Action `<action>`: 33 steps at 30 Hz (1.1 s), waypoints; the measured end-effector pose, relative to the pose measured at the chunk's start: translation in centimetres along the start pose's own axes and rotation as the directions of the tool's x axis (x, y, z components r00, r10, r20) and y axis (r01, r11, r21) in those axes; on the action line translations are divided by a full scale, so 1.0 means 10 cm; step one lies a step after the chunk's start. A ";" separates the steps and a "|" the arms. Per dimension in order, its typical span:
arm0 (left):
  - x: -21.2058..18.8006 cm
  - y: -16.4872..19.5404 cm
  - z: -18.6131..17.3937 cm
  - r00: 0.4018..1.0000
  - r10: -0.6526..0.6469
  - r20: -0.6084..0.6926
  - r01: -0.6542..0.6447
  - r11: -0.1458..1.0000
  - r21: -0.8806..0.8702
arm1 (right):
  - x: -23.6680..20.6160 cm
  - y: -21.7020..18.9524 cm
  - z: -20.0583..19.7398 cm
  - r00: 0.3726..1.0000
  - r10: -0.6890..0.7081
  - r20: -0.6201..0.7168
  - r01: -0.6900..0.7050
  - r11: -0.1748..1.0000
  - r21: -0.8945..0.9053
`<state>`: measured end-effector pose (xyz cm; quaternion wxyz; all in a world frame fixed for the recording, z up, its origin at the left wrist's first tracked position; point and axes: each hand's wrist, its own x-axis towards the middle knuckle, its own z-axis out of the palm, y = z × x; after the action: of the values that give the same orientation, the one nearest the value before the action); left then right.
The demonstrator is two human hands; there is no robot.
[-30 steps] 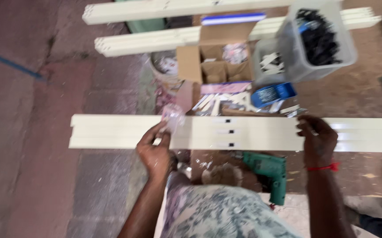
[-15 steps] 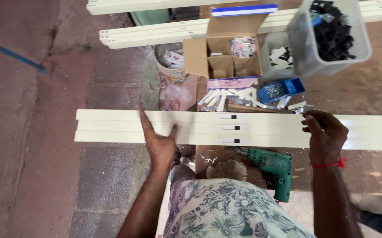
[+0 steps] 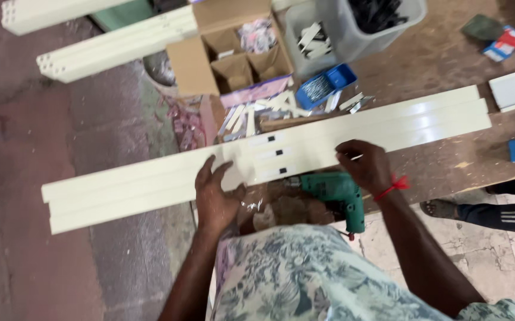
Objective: The person assembles white window frame profiles by inserting metal and plastic hardware into pre-drilled slots. They use a corded drill to secure the components and then move the assembled frame aside.
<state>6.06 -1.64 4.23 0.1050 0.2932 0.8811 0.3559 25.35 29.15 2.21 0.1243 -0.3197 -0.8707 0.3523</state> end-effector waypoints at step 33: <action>-0.32 0.40 -0.08 0.996 -0.091 -0.022 0.085 0.980 -0.181 | 1.80 -0.53 0.20 0.869 -0.292 0.400 0.487 0.649 -0.584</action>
<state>10.06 -1.65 7.51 0.1332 0.2378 0.8590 0.4333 8.19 36.75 4.30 -0.0451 -0.0949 -0.9942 0.0209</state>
